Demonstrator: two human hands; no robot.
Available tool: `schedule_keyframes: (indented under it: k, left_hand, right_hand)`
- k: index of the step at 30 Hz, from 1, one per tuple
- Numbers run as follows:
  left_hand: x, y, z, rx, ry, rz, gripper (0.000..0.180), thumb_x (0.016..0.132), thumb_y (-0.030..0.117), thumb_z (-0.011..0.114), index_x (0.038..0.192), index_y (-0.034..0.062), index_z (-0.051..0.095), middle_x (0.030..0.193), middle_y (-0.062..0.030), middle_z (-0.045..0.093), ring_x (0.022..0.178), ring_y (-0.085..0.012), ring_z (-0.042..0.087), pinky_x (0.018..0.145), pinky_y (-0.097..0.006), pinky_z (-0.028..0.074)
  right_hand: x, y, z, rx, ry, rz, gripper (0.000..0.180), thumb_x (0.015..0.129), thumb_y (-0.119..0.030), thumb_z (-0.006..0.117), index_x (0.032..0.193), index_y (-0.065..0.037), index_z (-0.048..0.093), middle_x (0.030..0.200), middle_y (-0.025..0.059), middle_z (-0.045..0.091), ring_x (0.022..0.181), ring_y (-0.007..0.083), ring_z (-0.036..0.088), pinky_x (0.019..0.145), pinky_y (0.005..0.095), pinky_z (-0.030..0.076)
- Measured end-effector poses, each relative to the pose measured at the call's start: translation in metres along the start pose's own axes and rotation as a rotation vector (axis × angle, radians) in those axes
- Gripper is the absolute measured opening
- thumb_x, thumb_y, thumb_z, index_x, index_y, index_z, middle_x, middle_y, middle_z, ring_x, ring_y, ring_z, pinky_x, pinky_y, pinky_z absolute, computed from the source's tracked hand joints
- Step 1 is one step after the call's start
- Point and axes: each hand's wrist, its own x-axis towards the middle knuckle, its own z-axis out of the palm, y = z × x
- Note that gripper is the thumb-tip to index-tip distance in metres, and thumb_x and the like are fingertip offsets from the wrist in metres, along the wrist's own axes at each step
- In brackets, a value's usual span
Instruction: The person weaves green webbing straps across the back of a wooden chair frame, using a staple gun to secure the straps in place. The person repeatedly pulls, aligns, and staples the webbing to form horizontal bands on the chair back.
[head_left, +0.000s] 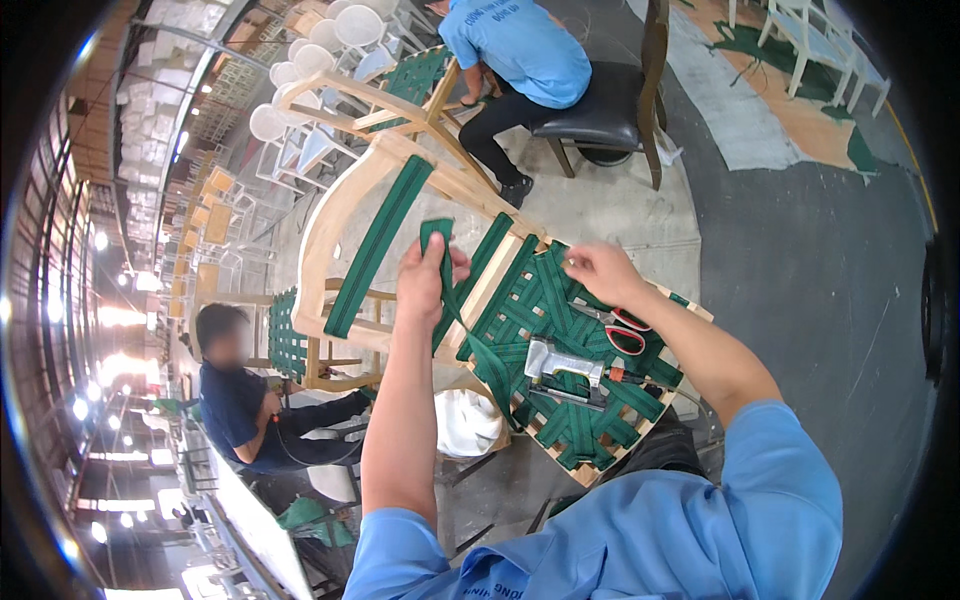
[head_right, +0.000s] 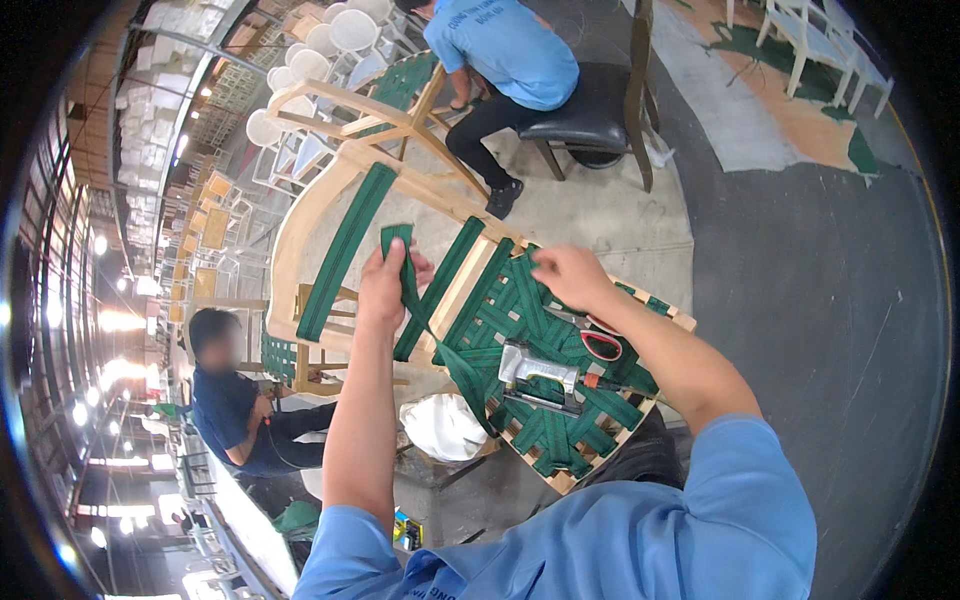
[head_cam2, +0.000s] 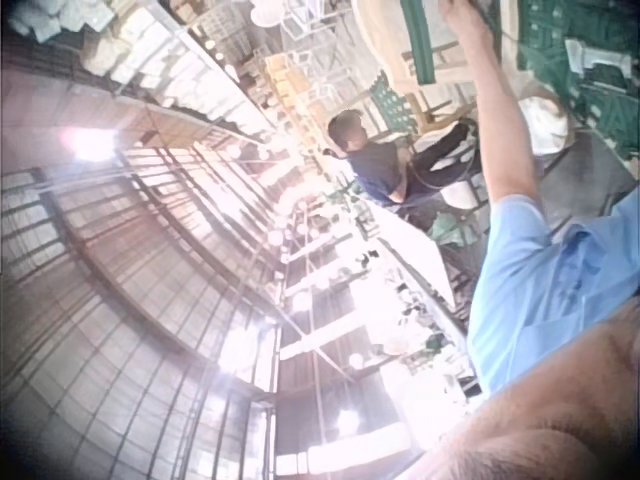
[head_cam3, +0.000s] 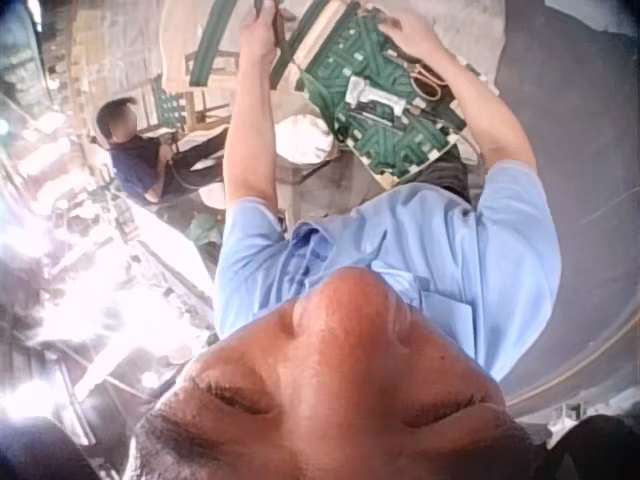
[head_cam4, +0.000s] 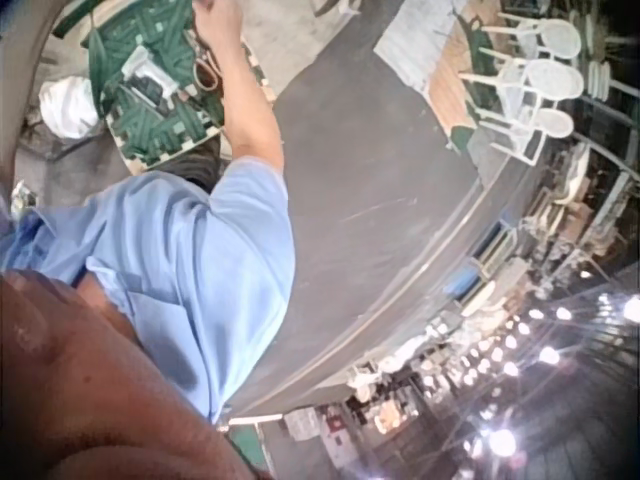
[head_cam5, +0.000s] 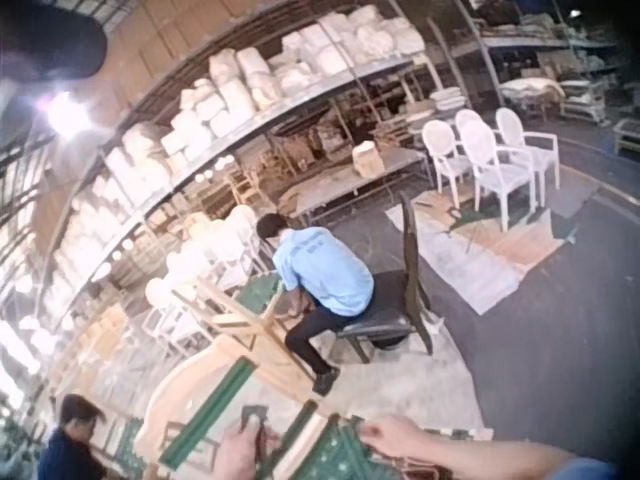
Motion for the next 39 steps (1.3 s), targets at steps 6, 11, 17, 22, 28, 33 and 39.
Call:
schedule_keyframes:
  k: [6,11,17,22,28,33,39]
  left_hand:
    - [0.058,0.011,0.031,0.28,-0.01,-0.033,0.029,0.111,0.033,0.058,0.114,0.0049,0.067,0.073,-0.0036,0.063,0.054,-0.0128,0.056,0.048,-0.03,0.046]
    - [0.078,0.006,0.037,0.563,0.058,0.018,0.027,0.11,0.029,0.059,0.103,0.0058,0.071,0.064,0.0006,0.056,0.047,-0.0085,0.046,0.044,-0.027,0.034]
    - [0.085,-0.004,0.046,0.7,0.206,0.043,0.031,0.106,0.028,0.062,0.099,0.0013,0.074,0.06,-0.0033,0.062,0.053,-0.0113,0.056,0.054,-0.032,0.043]
    - [0.085,-0.01,0.055,0.63,0.236,0.075,0.031,0.108,0.031,0.061,0.099,0.0026,0.071,0.063,-0.0027,0.061,0.044,-0.0096,0.048,0.041,-0.028,0.035]
    - [0.087,-0.008,0.059,0.622,0.259,0.037,0.033,0.108,0.032,0.06,0.098,0.0023,0.07,0.063,-0.0038,0.061,0.044,-0.0116,0.053,0.04,-0.028,0.037]
    - [0.089,-0.013,0.057,0.598,0.258,0.007,0.034,0.11,0.033,0.059,0.098,0.0028,0.07,0.067,-0.0042,0.063,0.044,-0.0122,0.053,0.04,-0.028,0.037]
    - [0.089,-0.017,0.057,0.513,0.212,-0.012,0.031,0.112,0.03,0.056,0.105,0.0032,0.068,0.075,-0.0054,0.067,0.048,-0.0125,0.057,0.043,-0.027,0.04]
  right_hand:
    - [0.106,-0.038,-0.005,0.486,0.164,-0.157,0.032,0.1,-0.021,0.072,0.126,-0.001,0.073,0.098,0.0065,0.077,0.09,0.013,0.071,0.084,0.0316,0.055]
    - [0.162,-0.057,0.005,0.642,0.038,-0.178,0.03,0.095,-0.02,0.076,0.118,-0.002,0.075,0.097,0.0102,0.078,0.087,0.0177,0.073,0.081,0.0337,0.056]
    - [0.177,-0.061,0.018,0.538,0.113,-0.13,0.025,0.091,-0.013,0.079,0.112,0.0,0.077,0.091,0.0082,0.077,0.083,0.0153,0.07,0.079,0.0318,0.056]
    - [0.191,-0.054,0.02,0.533,0.177,-0.202,0.026,0.088,-0.015,0.081,0.11,-0.003,0.078,0.093,0.0086,0.077,0.083,0.0164,0.071,0.079,0.0319,0.056]
    - [0.203,-0.053,0.02,0.542,0.136,-0.301,0.032,0.085,-0.022,0.085,0.109,-0.004,0.078,0.099,0.0113,0.078,0.09,0.0219,0.073,0.083,0.0356,0.056]
    - [0.205,-0.056,0.024,0.529,0.144,-0.296,0.038,0.079,-0.03,0.088,0.108,-0.006,0.08,0.1,0.0131,0.08,0.095,0.0298,0.076,0.085,0.0399,0.057]
    - [0.208,-0.055,0.022,0.38,0.195,-0.326,0.044,0.078,-0.036,0.088,0.111,-0.008,0.08,0.105,0.0141,0.08,0.097,0.032,0.076,0.087,0.0412,0.057]
